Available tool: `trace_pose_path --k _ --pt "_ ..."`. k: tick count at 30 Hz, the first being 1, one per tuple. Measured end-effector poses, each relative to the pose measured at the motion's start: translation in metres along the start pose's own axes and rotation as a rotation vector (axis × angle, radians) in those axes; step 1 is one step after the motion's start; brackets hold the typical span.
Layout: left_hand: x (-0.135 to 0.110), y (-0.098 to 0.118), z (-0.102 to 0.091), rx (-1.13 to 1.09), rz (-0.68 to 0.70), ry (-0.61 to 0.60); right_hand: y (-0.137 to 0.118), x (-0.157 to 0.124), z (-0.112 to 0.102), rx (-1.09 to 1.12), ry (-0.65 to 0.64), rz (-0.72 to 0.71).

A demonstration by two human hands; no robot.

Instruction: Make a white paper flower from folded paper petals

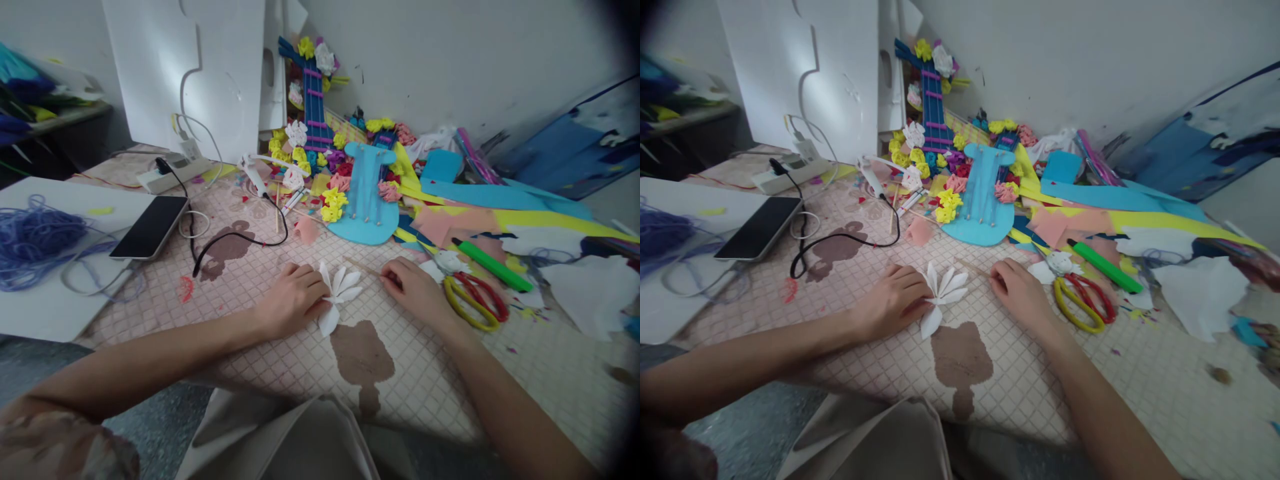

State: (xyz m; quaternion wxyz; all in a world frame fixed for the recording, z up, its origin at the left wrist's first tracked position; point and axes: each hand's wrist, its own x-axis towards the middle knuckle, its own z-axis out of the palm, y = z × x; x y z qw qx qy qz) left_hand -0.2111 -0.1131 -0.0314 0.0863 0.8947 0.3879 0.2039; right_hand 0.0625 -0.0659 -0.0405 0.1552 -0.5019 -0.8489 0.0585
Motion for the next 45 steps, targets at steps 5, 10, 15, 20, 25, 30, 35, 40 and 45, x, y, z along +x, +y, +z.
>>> trace_pose_path --k 5,10,15,20,25,30,35,40,45 --pt "0.0 0.0 0.0 -0.008 0.009 0.0 0.0 0.0 0.001 0.007 0.001 0.011" --pt "0.0 0.0 -0.001 -0.018 0.015 0.014 -0.003 0.001 -0.001 0.107 0.096 0.031" --pt "-0.008 -0.006 -0.006 0.002 0.039 0.045 -0.017 0.026 -0.01 0.231 0.21 0.005" --pt "-0.026 -0.017 -0.021 0.045 0.038 0.115 -0.05 0.094 -0.013 0.294 0.167 -0.119" --pt "-0.04 -0.024 -0.032 0.117 0.048 0.127 -0.083 0.151 -0.003 0.371 0.137 -0.204" --pt "-0.043 -0.028 -0.026 0.169 0.098 0.098 -0.106 0.177 0.017 0.392 0.085 -0.266" --pt "-0.045 -0.029 -0.017 0.175 0.131 0.11 -0.128 0.222 0.05 0.385 0.027 -0.257" --pt "-0.048 -0.029 -0.014 0.165 0.139 0.114 -0.147 0.281 0.081 0.361 0.074 -0.172" --pt "-0.047 -0.03 -0.014 0.123 0.13 0.078 -0.162 0.317 0.097 0.38 0.043 -0.082"
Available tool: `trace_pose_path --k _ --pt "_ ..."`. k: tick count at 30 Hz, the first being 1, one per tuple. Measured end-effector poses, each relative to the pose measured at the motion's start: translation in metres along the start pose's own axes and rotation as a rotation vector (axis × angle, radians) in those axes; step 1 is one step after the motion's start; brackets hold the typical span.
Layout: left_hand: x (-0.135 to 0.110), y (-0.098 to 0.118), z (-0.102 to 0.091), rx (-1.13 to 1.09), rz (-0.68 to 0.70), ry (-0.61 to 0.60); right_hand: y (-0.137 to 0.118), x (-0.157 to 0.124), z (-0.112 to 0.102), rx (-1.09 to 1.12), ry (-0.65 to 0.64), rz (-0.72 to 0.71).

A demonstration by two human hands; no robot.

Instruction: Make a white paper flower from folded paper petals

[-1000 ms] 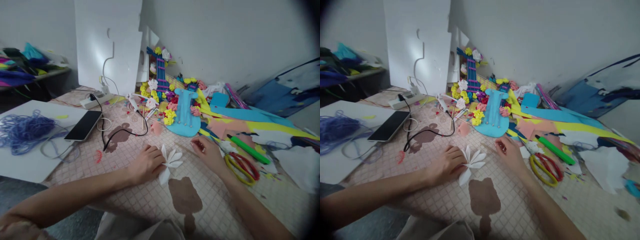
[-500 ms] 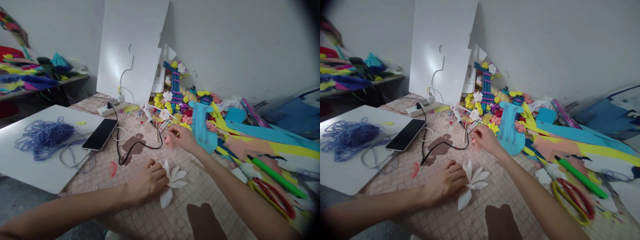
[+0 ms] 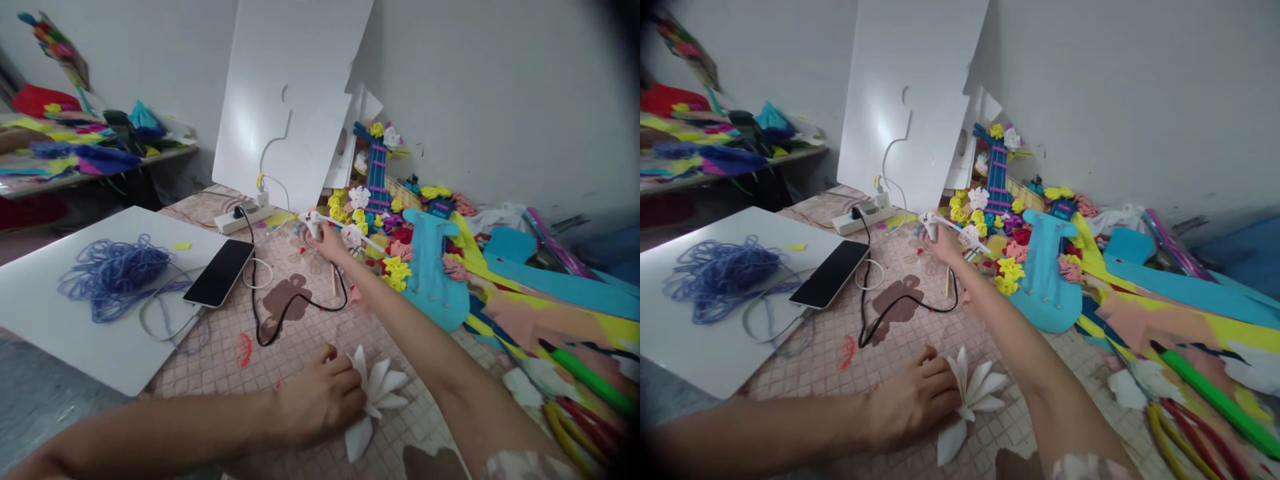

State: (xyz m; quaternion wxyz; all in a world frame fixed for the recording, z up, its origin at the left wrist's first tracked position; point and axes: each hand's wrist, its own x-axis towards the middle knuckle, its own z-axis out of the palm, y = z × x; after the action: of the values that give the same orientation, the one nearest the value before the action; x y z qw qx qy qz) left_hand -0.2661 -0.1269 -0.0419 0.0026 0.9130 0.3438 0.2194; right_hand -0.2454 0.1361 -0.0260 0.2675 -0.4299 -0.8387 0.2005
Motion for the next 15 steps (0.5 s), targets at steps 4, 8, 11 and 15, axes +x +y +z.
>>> trace_pose_path --k 4,8,11,15 --pt "0.002 -0.002 -0.002 -0.043 -0.011 -0.028 -0.002 0.014 0.009 0.053 -0.013 0.087" --pt "0.002 -0.005 -0.005 -0.056 -0.027 -0.025 -0.004 0.023 0.006 0.126 0.007 0.157" --pt "0.002 -0.008 -0.008 -0.046 -0.039 -0.01 -0.011 0.016 -0.015 0.217 0.05 0.14" --pt "0.001 -0.01 -0.011 -0.038 -0.041 -0.009 -0.027 -0.028 -0.07 0.626 0.154 -0.002"
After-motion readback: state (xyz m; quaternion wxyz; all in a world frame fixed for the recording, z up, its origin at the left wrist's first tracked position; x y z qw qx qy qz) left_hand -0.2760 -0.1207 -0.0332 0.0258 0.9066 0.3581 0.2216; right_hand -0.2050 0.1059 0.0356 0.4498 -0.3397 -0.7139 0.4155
